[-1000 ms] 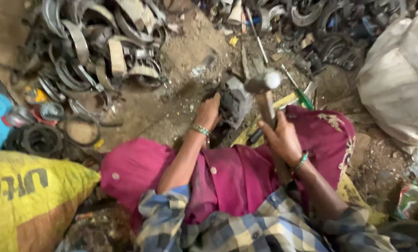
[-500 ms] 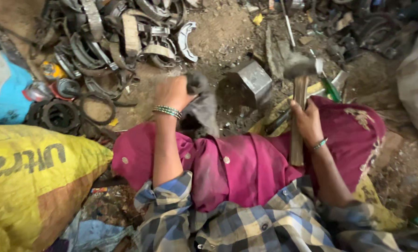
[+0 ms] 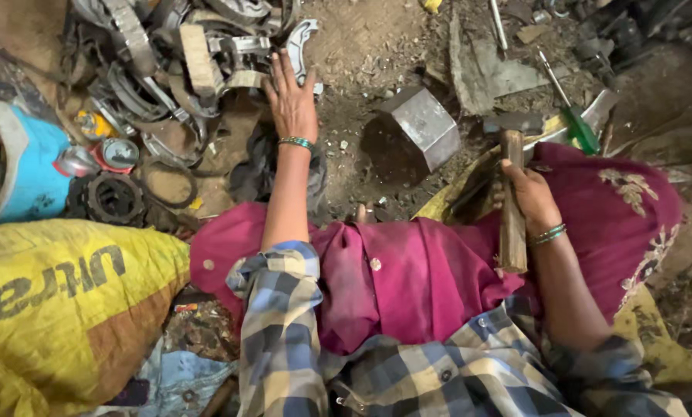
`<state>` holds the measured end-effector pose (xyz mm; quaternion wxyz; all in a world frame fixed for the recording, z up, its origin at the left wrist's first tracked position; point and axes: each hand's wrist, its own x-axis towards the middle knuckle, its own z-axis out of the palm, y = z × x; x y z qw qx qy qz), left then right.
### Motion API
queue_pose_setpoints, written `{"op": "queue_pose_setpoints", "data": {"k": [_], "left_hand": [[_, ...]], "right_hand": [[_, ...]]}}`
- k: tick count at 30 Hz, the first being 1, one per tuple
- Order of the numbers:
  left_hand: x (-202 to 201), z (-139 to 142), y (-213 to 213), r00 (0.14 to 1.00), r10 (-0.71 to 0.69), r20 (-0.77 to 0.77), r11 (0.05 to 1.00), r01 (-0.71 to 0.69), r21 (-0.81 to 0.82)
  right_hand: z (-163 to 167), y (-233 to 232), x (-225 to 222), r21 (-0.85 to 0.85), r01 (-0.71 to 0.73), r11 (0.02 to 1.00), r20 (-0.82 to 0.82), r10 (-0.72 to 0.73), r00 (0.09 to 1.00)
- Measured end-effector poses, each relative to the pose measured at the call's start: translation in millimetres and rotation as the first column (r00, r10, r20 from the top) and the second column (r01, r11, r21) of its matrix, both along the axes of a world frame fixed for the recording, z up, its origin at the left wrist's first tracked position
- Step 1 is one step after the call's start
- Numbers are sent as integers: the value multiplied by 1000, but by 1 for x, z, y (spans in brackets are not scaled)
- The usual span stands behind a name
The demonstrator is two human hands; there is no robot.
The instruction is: The person sits on the ground among piles of scrap metal parts and hammers curved metal pieces on a small anvil block, repositioning each piece by hand and setting hammered pieces aside with other processed parts.
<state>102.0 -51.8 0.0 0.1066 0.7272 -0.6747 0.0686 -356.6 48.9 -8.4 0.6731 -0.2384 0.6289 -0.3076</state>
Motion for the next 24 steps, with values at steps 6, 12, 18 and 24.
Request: {"op": "queue_pose_setpoints", "data": {"k": [6,12,18,24], "left_hand": [[12,3,-9,999,-46,-22,996,48,71],[5,28,-16,978,87,-189,991,-65,119],[-2,61,-6,375,14,-927,1000,-8,12],[-52,77,24,-690,131,-712,939,317,-135]], "right_hand": [[-6,0,6,3,29,1000,80,-29,996],[-9,-3,10,21,57,998,88,-59,994],[-10,-9,11,11,36,999,65,-36,997],[-9,-15,14,28,47,999,74,-49,996]]}}
